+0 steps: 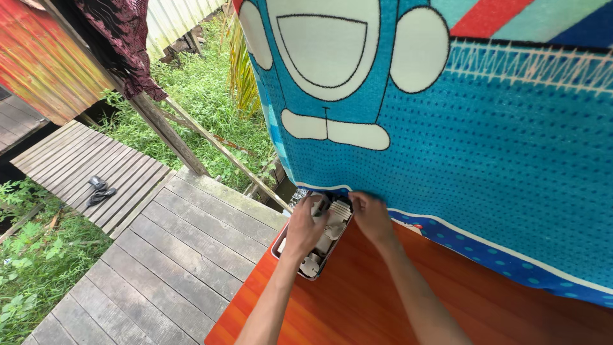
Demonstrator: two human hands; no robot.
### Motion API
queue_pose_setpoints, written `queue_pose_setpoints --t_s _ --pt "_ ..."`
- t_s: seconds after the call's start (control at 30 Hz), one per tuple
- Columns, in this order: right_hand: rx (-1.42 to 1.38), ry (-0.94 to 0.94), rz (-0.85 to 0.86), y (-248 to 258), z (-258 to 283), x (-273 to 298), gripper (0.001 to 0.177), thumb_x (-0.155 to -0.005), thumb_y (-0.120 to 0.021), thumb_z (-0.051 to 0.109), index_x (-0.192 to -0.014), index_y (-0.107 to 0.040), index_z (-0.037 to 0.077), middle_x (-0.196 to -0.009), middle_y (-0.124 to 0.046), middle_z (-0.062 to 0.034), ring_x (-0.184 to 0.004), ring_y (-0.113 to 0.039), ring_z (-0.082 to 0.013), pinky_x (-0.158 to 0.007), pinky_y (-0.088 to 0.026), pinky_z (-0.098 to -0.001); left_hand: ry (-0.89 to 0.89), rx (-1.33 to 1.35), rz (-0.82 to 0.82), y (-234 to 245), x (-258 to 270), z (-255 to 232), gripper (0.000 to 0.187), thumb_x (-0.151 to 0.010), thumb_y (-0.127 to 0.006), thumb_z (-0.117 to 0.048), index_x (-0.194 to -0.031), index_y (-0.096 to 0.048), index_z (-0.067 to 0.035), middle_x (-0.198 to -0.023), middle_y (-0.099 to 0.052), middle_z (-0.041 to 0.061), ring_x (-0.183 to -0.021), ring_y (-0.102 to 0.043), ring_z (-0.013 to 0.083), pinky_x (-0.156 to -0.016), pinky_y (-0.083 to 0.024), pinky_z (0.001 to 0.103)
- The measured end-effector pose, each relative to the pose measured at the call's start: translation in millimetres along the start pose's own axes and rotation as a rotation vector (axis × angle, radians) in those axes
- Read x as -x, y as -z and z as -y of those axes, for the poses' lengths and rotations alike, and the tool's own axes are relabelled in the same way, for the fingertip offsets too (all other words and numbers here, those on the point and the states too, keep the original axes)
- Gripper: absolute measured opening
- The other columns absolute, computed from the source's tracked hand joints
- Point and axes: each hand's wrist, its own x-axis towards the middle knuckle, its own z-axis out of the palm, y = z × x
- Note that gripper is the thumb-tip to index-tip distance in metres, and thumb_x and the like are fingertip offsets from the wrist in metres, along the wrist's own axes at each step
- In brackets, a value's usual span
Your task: The person untangles several power strips and extension cords by hand, moving them around a table and pulling individual cables through the mess.
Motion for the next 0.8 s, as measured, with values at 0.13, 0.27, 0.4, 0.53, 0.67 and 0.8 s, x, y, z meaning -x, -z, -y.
queue_pose_setpoints --t_s 0.13,0.27,0.4,0.53,0.67,0.8 --pt "0.259 -0.127 0.167 19 -12 -45 0.025 -0.097 -0.06 0.017 -0.113 -0.077 0.009 -0.114 -0.076 -0.0147 -0.102 -0.075 -0.033 -0.093 -0.056 -0.0428 0.069 -0.056 0.18 -7 -55 18 0.034 -0.094 -0.069 -0.024 -0.125 -0.069 -0.008 -0.126 -0.074 0.016 -0.119 -0.07 0.0297 -0.102 -0.052 0.038" --pt "0.395 -0.048 0.14 35 -23 -77 0.038 -0.093 -0.064 0.014 -0.131 -0.067 0.011 -0.131 -0.066 -0.0205 -0.121 -0.061 -0.0402 -0.102 -0.049 -0.046 -0.111 -0.078 0.298 -17 -113 48 0.058 -0.092 -0.068 -0.023 -0.145 -0.052 -0.005 -0.146 -0.057 0.022 -0.137 -0.053 0.0368 -0.113 -0.043 0.042" --pt "0.47 0.026 0.083 37 -34 -91 0.056 -0.093 -0.066 0.016 -0.148 -0.053 0.016 -0.148 -0.056 -0.0154 -0.139 -0.047 -0.0381 -0.116 -0.038 -0.0451 -0.243 -0.022 0.374 -27 -153 60 0.084 -0.09 -0.071 -0.02 -0.16 -0.025 -0.005 -0.166 -0.027 0.023 -0.153 -0.027 0.038 -0.122 -0.027 0.043" --pt "0.449 0.078 0.062 36 -43 -95 0.057 -0.092 -0.066 0.013 -0.147 -0.051 0.011 -0.152 -0.05 -0.0199 -0.141 -0.045 -0.0394 -0.115 -0.036 -0.0451 -0.284 0.036 0.421 -43 -175 63 0.09 -0.091 -0.073 -0.02 -0.162 -0.019 -0.005 -0.168 -0.024 0.023 -0.157 -0.02 0.0377 -0.125 -0.022 0.043" --pt "0.52 -0.004 0.028 37 -54 -93 0.061 -0.092 -0.065 0.013 -0.151 -0.048 0.015 -0.154 -0.046 -0.0189 -0.14 -0.045 -0.0385 -0.114 -0.038 -0.0458 -0.218 0.18 0.385 -67 -186 70 0.096 -0.092 -0.07 -0.021 -0.164 -0.007 -0.006 -0.169 -0.016 0.025 -0.157 -0.016 0.0374 -0.124 -0.023 0.042" --pt "0.543 -0.023 0.031 34 -63 -89 0.058 -0.094 -0.062 0.013 -0.151 -0.048 0.016 -0.153 -0.049 -0.0171 -0.136 -0.05 -0.0376 -0.11 -0.043 -0.0453 -0.189 0.209 0.381 -88 -186 80 0.099 -0.094 -0.069 -0.018 -0.161 0.001 0.003 -0.167 -0.009 0.032 -0.158 -0.012 0.0399 -0.126 -0.018 0.04"
